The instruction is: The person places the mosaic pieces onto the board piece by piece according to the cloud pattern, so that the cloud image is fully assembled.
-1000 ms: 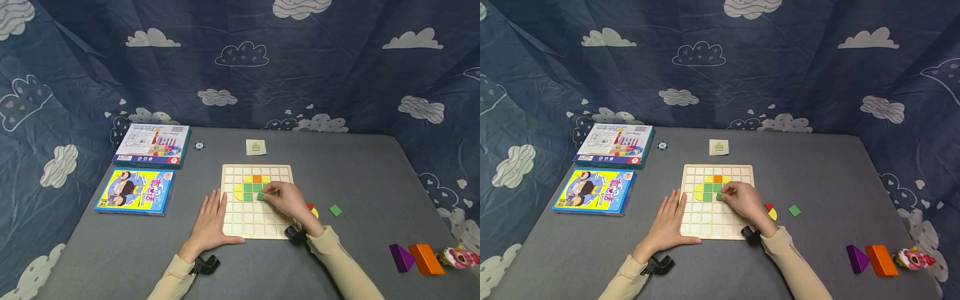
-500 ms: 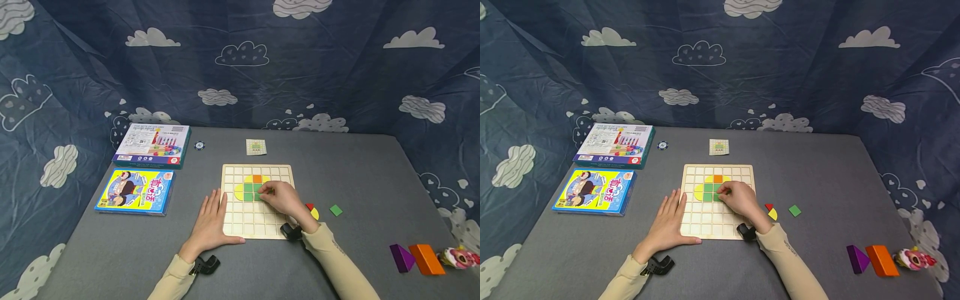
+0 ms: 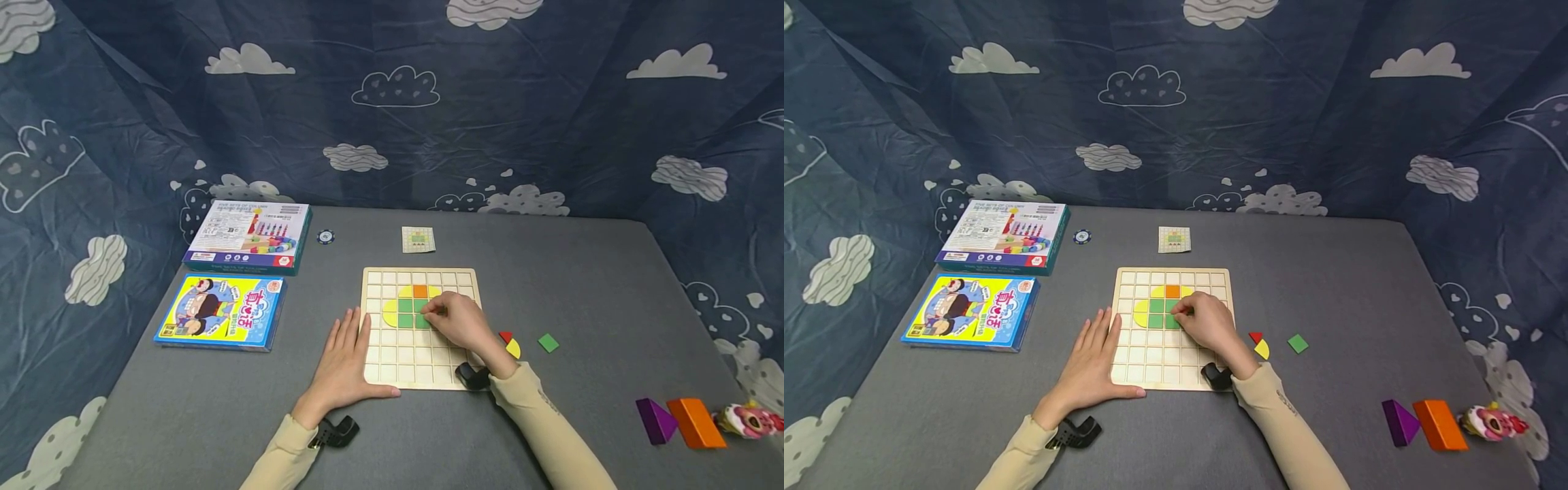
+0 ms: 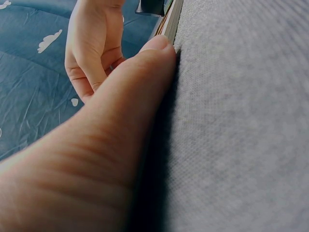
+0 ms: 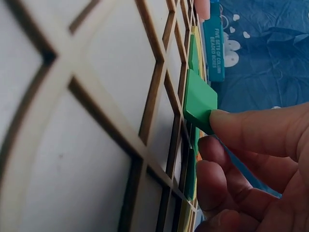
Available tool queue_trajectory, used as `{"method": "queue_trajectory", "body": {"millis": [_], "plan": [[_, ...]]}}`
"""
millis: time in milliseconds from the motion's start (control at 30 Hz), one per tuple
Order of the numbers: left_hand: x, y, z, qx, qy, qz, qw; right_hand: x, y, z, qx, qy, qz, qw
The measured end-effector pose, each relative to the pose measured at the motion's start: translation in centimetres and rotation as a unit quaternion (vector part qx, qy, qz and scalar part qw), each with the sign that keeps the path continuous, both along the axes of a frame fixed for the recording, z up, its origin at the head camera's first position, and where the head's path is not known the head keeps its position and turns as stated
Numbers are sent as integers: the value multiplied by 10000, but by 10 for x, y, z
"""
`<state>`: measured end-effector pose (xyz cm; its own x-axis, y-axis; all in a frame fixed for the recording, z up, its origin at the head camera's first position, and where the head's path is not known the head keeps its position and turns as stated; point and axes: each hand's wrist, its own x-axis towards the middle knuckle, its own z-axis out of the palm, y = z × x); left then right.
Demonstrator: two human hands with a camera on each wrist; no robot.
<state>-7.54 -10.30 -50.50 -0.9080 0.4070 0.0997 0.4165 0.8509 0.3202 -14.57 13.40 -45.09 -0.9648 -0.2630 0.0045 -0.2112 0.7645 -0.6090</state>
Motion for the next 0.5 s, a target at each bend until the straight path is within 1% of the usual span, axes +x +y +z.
{"method": "queue_trajectory", "body": {"millis": [133, 500], "plan": [[0, 0, 0, -2, 21, -4, 10000, -1, -1, 0, -29, 2, -24, 10000], [0, 0, 0, 14, 25, 2, 10000, -5, -2, 0, 141, -96, -84, 9998]]}}
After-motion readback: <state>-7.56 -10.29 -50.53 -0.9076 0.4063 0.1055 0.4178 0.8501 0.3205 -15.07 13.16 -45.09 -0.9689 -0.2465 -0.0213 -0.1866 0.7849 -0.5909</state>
